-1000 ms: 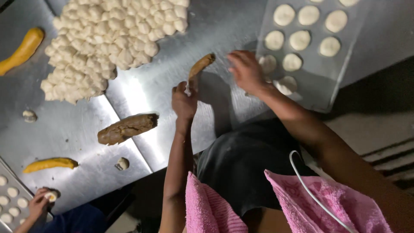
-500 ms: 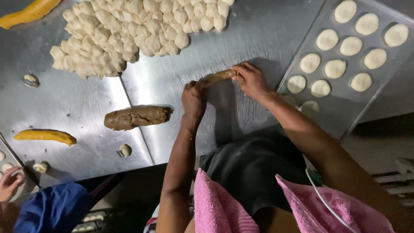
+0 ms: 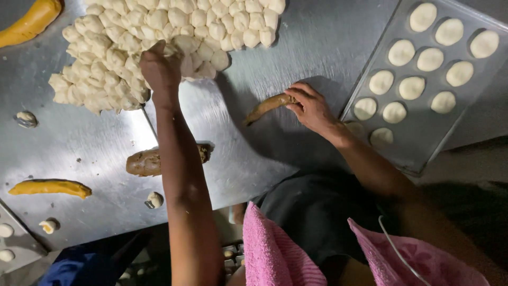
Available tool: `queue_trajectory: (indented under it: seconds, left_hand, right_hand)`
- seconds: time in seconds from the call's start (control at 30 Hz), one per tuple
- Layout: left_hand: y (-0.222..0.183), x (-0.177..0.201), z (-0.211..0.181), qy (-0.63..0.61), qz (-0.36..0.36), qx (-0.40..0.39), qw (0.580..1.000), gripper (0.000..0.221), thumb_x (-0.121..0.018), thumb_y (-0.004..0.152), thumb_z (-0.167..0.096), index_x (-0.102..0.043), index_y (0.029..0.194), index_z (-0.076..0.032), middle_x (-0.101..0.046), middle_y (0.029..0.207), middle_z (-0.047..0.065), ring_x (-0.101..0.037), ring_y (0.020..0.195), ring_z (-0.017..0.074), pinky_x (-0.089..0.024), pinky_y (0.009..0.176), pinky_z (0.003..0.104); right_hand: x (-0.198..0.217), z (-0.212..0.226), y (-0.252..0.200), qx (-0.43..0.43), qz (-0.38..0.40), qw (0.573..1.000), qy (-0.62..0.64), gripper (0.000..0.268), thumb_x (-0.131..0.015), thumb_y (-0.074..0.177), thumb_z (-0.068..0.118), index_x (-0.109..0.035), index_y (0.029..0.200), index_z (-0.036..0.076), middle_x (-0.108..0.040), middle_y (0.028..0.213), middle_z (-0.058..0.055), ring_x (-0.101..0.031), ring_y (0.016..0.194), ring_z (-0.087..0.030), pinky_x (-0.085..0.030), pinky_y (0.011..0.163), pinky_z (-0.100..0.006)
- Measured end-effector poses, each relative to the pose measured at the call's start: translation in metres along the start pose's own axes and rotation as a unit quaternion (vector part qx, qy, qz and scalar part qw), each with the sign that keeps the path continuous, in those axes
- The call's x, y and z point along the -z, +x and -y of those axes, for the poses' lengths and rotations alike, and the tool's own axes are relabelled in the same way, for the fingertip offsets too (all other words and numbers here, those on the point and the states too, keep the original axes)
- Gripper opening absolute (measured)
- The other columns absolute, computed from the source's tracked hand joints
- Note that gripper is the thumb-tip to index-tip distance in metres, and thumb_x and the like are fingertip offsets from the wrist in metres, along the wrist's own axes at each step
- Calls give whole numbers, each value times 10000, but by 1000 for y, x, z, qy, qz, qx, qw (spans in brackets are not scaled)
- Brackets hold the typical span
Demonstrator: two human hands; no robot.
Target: Filling and shaping dough into buns and scoring patterns on them before baking.
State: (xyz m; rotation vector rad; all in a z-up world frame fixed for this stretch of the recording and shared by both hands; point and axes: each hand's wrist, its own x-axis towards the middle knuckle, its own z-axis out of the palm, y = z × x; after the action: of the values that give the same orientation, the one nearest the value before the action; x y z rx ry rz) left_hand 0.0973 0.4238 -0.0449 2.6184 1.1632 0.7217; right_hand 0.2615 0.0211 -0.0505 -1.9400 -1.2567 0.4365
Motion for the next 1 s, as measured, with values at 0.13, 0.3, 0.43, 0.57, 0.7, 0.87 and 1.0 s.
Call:
queue_trajectory:
  seconds: [0.13,0.3,0.43,0.57,0.7,0.87,1.0]
  left_hand:
    - [27,-8,12,-53,-12,-57,997,195,-876,729,-55,-817,912,-22,-749,800,206,-701,721,363,-570,657,422]
    - [41,114,-34,-401,-38,49,914,159,-684,933,138,-719,969,-13,-654,807,41,-563,668,114,-419,584,245]
    - [-13,241,-126,-452,-82,27,888,140,-704,1084,111,-639,1157,11,-700,1156,136,-781,850,253,-685,737,396]
    - [-91,232,-137,-589,6,171,790,479,-685,973,119,-505,1406,19,-580,1389,142,-674,1240,290,-639,1016,424]
    - [-193,178,-146,-707,148,317,614,451,-659,892,129,-615,1338,81,-697,1199,215,-697,1087,312,-573,1052,467]
    - [-261,150,-174,-717,157,401,547,296,-704,922,70,-621,1205,47,-711,1100,155,-714,1017,282,-591,964,449]
    - [-270,157,-177,-674,150,441,574,303,-717,902,-10,-664,1198,24,-721,1028,114,-726,942,221,-649,833,434]
  right_hand:
    - [-1,2,0,-13,0,1000,7,408,-783,943,133,-656,1322,46,-606,1334,-118,-643,1157,-307,-559,948,-394]
    - [7,7,3,-3,4,1000,7,471,-798,907,126,-635,1339,36,-605,1351,-133,-624,1205,-337,-543,975,-421]
    - [-3,-1,-1,27,-6,1000,-4,493,-801,873,94,-644,1336,37,-623,1362,-132,-615,1239,-340,-536,1011,-436]
    - [-8,-10,4,120,-46,991,-49,355,-799,847,52,-717,1192,74,-697,1264,-85,-660,1177,-290,-558,990,-423]
    - [-12,-13,5,167,-59,983,-38,222,-810,891,71,-728,1097,50,-722,1177,-83,-698,1069,-283,-582,907,-414]
    - [-10,-15,7,187,-42,978,-82,169,-803,915,81,-715,1058,57,-710,1106,-90,-697,1010,-288,-585,846,-420]
    - [-3,-3,8,121,33,957,-262,120,-791,878,93,-715,971,96,-716,1008,-76,-701,952,-272,-578,745,-422]
